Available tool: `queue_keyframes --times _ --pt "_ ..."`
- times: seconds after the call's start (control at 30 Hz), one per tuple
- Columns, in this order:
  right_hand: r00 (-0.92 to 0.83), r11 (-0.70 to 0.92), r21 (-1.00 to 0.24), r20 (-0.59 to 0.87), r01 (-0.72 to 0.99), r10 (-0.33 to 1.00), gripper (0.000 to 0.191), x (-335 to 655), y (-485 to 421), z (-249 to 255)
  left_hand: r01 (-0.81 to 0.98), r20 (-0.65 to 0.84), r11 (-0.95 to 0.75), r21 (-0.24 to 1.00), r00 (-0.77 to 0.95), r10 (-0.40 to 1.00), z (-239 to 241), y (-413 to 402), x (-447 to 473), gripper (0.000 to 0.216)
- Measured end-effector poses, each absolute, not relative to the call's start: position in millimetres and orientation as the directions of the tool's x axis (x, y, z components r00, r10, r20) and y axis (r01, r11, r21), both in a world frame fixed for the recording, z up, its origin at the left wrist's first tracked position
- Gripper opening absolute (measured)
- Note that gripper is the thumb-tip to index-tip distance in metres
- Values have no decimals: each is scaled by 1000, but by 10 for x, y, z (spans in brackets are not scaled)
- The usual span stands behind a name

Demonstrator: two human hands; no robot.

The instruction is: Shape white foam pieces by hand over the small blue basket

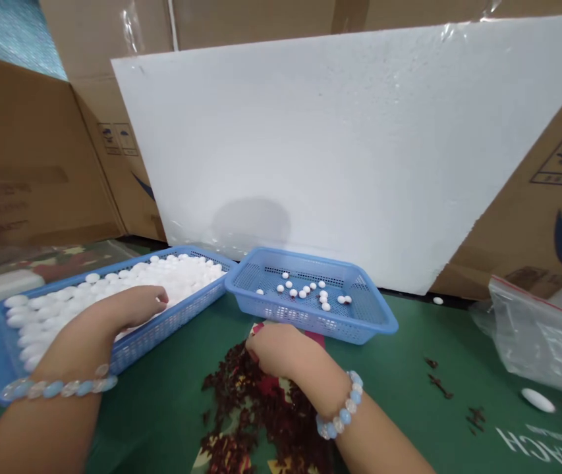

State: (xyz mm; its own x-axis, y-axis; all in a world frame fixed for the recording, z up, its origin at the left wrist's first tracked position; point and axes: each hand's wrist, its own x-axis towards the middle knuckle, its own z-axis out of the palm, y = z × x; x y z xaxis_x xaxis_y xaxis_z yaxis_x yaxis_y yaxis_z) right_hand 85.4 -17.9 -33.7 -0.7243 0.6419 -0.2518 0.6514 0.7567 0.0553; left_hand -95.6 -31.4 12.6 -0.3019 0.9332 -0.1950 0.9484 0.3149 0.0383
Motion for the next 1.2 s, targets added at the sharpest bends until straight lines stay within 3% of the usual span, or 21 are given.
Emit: queue_keyframes --times 0.3,0.43,0.7,0.77,0.87,1.0,1.2 --pt "-775 792 19 -194 610 602 20 869 -177 -365 921 -162 376 100 -357 920 100 -391 -1004 20" --pt "-792 799 -19 -150 601 592 19 888 -173 -359 921 -33 345 182 -345 938 141 -427 -1002 17" --pt "-764 754 -153 -6 638 645 11 1075 -239 -31 856 328 -48 514 -144 934 320 -547 -659 15" --pt "-743 737 -231 78 635 664 11 1171 -319 109 725 404 -226 651 -78 911 377 -566 -546 17" --pt "-697 725 -326 220 607 682 10 1288 -438 263 321 495 -472 821 12 869 453 -571 -390 22" --pt "-654 728 -319 321 606 685 10 1340 -531 338 91 573 -581 809 98 813 502 -520 -236 22" --pt "-648 818 -262 507 512 568 11 1394 -609 364 -83 644 -641 763 18 765 520 -389 -120 19"
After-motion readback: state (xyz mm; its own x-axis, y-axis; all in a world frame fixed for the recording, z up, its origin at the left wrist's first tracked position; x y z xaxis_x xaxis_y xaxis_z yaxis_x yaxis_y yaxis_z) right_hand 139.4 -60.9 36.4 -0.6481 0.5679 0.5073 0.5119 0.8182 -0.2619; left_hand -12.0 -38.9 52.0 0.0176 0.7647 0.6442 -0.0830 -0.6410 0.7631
